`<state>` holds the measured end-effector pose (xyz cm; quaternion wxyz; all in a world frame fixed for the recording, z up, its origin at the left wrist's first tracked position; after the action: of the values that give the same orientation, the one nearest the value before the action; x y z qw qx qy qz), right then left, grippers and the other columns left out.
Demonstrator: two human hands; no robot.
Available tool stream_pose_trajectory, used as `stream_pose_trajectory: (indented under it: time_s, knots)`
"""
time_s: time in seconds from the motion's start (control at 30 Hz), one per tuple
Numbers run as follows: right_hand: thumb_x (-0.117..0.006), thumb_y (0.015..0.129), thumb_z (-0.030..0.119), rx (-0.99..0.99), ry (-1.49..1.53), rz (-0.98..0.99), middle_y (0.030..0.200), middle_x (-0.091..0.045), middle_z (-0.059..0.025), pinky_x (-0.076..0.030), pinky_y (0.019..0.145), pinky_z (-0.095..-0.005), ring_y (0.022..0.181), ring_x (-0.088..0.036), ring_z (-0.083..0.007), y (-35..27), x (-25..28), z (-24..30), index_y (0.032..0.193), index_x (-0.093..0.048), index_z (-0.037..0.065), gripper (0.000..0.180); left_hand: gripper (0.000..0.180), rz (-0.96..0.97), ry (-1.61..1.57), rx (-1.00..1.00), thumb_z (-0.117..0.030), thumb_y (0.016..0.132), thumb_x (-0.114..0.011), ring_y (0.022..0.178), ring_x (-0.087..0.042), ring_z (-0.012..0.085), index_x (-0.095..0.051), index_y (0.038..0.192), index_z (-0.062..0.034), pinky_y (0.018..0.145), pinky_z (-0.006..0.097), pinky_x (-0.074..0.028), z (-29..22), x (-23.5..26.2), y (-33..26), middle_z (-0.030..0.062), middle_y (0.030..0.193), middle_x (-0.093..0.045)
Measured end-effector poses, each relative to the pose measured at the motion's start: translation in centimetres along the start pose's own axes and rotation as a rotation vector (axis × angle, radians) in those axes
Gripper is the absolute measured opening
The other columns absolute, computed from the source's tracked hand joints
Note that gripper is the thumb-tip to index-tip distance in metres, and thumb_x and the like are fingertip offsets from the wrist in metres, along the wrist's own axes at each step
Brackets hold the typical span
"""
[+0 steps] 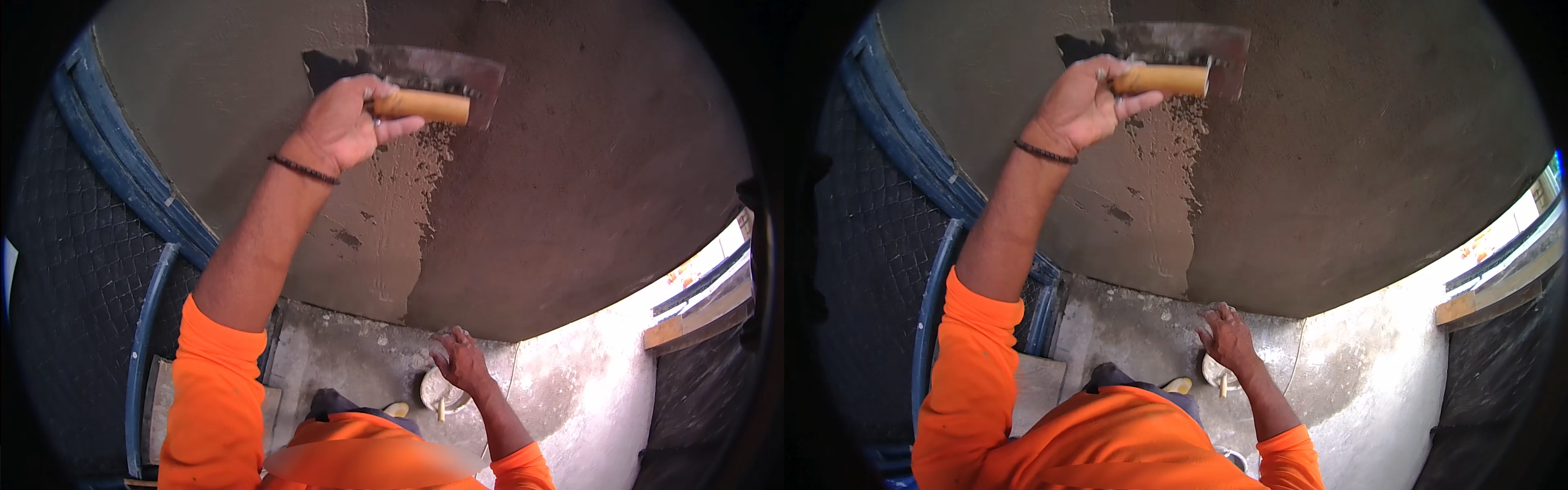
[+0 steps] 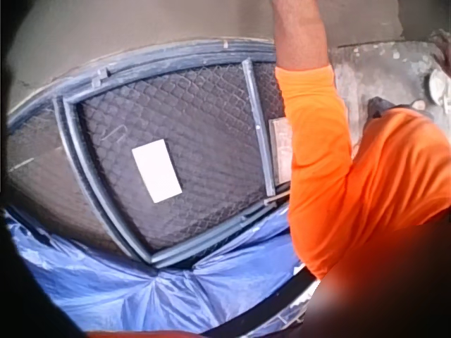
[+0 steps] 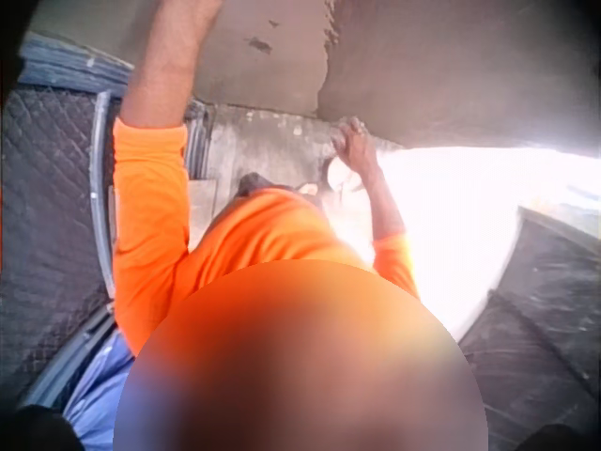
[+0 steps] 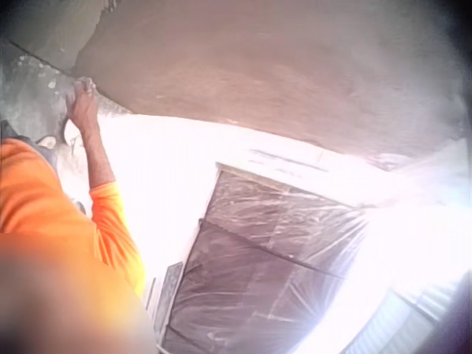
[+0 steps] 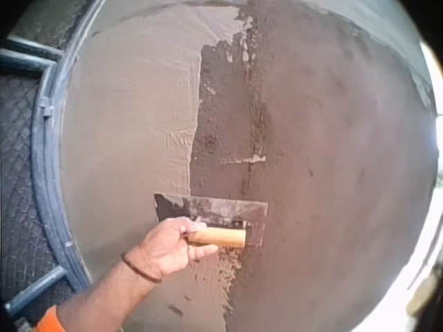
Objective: The person scoops plaster from a bucket with a trowel and applies it to a wall using a hawk and trowel. They repeatedly smooth the surface, working across different sections of the wall to create an even finish.
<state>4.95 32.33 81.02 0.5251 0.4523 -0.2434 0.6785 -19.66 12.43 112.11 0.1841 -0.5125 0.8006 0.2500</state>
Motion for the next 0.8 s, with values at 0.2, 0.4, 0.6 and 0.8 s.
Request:
stream_pose_trajectory:
  time_s: [0.2, 0.4, 0.6, 0.8]
  knots:
    - [-0.075, 0.087, 0.019, -0.025, -0.027, -0.284, 0.123, -0.061, -0.0227, -0.049, 0.100, -0.0498, 0.118, -0.058, -0.0430, 4.0, 8.2, 5.7, 0.129, -0.062, 0.006, 0.046, 0.032, 0.152, 0.017, -0.204, -0.010, 0.099, -0.058, 0.114, -0.064, 0.0347, -0.049, 0.123, 0.0091, 0.100, 0.049, -0.059, -5.6, -3.8, -4.1, 0.0176, 0.126, -0.057]
    - [-0.075, 0.082, 0.010, 0.230, -0.225, -0.622, 0.132, -0.054, -0.0253, -0.047, 0.103, -0.0552, 0.121, -0.056, -0.0447, 4.4, 11.2, 15.6, 0.138, -0.052, -0.002, 0.062, 0.021, 0.055, 0.182, 0.031, -0.010, 0.101, -0.060, 0.097, -0.068, 0.0181, -0.053, 0.119, -0.0021, 0.082, 0.033, -0.060, 11.3, 6.2, -12.5, 0.0082, 0.106, -0.065]
    - [-0.064, 0.094, 0.019, 0.223, -0.207, -0.401, 0.112, -0.065, -0.0289, -0.054, 0.092, -0.0528, 0.105, -0.065, -0.0463, 8.8, 1.2, 15.6, 0.124, -0.058, -0.005, 0.039, 0.027, -0.165, 0.094, 0.242, 0.000, 0.098, -0.057, 0.093, -0.064, 0.0128, -0.059, 0.125, -0.0001, 0.079, 0.030, -0.057, 28.2, 16.8, -21.3, 0.0020, 0.106, -0.065]
    - [-0.063, 0.096, 0.023, 0.020, 0.006, 0.067, 0.115, -0.066, -0.0250, -0.054, 0.087, -0.0508, 0.103, -0.067, -0.0427, 11.1, -10.7, 10.7, 0.116, -0.060, 0.000, 0.030, 0.035, -0.172, 0.207, 0.323, -0.008, 0.096, -0.061, 0.080, -0.056, 0.0087, -0.054, 0.130, -0.0062, 0.069, 0.026, -0.050, 31.5, 21.1, -24.0, -0.0017, 0.093, -0.060]
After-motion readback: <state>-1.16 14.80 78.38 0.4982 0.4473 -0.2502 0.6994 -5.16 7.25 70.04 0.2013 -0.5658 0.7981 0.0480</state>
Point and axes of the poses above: each hand's wrist, its own y-axis towards the middle knuckle, its own x-axis out of the back of the hand, z = x × y, the point moved 10 cm from there along y, towards the middle knuckle
